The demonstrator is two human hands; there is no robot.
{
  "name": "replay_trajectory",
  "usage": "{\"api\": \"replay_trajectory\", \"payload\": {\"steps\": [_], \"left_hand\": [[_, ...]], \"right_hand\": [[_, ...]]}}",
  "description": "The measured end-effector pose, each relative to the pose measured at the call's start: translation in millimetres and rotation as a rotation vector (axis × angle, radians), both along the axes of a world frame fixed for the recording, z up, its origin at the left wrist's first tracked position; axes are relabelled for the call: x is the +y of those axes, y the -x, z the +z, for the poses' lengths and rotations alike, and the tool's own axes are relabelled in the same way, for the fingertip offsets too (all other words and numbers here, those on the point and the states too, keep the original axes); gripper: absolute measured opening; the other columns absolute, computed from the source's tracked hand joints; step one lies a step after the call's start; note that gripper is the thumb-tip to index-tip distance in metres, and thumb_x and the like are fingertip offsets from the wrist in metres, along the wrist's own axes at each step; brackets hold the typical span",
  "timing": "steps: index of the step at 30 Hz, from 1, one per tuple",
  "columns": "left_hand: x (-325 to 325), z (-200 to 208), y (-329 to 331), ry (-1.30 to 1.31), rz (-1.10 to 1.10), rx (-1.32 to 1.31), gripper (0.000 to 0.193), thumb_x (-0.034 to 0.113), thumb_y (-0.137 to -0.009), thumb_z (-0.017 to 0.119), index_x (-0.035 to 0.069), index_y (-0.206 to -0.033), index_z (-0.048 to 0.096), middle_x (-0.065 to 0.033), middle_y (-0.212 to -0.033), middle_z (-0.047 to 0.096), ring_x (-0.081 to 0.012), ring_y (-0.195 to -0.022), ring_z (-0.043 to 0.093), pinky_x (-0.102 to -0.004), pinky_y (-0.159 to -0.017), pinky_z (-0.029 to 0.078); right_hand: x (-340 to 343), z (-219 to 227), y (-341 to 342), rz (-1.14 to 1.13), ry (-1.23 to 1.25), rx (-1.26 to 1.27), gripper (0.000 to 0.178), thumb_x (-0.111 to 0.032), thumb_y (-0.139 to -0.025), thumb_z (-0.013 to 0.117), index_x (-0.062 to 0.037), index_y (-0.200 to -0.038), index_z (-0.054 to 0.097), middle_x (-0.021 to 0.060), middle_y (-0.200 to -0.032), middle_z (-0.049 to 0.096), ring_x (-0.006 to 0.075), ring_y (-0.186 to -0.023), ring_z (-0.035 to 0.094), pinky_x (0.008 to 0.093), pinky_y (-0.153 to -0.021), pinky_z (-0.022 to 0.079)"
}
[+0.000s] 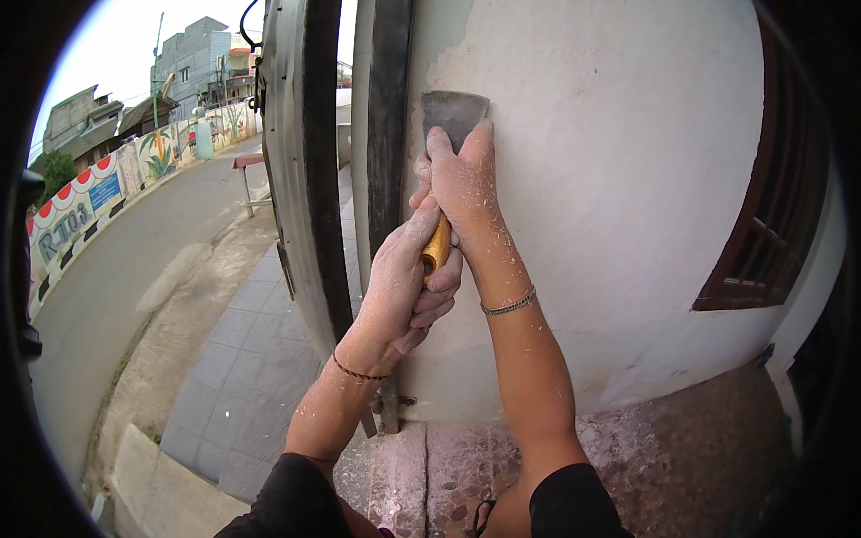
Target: The person uses a scraper to remove material from a white exterior wall near a gate. They repeatedly scrape the same area, occasionally pausing to wipe the surface with their hand. The task continues without a visible final state or destination for the removed material.
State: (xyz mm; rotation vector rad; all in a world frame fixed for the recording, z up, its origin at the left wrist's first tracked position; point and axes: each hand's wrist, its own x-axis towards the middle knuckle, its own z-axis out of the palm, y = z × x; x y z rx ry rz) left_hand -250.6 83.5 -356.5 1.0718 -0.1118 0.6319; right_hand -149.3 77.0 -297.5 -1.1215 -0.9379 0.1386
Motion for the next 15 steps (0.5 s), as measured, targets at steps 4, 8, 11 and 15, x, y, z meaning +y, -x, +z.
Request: {"api": "replay_trajectory", "payload": {"steps": [4,8,11,15], "left_hand": [[-1.1,1.0,1.4,0.077,-0.022,0.075,0.041,0.045,-0.105,0.037,0.009,-0.090,0.049,0.0031,-0.052,0.042,-0.0032,-0.031,0.026,-0.0166,-0.027,0.023],[-3.0,4.6,0.7,0.090,-0.014,0.048,0.041,0.045,-0.105,0.037,0.008,-0.092,0.050,0.0031,-0.052,0.042,-0.0031,-0.031,0.027,-0.0166,-0.026,0.024],[-6.0,4.3,2.9,0.146,-0.031,0.086,0.040,0.044,-0.105,0.038,0.008,-0.094,0.050,0.0030,-0.053,0.043,-0.0031,-0.032,0.028,-0.0166,-0.026,0.024],[-6.3,6.1,1.4,0.104,-0.033,0.063,0.039,0.044,-0.105,0.037,0.009,-0.094,0.050,0.0040,-0.053,0.043,-0.0027,-0.032,0.028,-0.0166,-0.026,0.024]], "right_hand": [[-0.4,1.3,2.0,-0.021,0.082,0.095,0.016,-0.016,-0.098,0.054,-0.0070,-0.099,0.041,-0.0010,-0.062,0.045,0.0091,-0.043,0.044,0.0244,-0.039,0.042],[-1.4,4.3,0.0,-0.028,0.032,-0.005,0.017,-0.016,-0.098,0.054,-0.0067,-0.099,0.040,-0.0008,-0.062,0.045,0.0091,-0.043,0.044,0.0249,-0.039,0.042],[-1.7,4.4,-1.4,-0.006,0.045,-0.003,0.018,-0.016,-0.098,0.054,-0.0069,-0.098,0.039,-0.0008,-0.061,0.045,0.0094,-0.043,0.044,0.0255,-0.039,0.041],[-0.9,4.8,-1.2,-0.002,0.060,-0.037,0.016,-0.015,-0.098,0.054,-0.0075,-0.097,0.040,-0.0013,-0.060,0.045,0.0099,-0.043,0.045,0.0260,-0.039,0.041]]}}
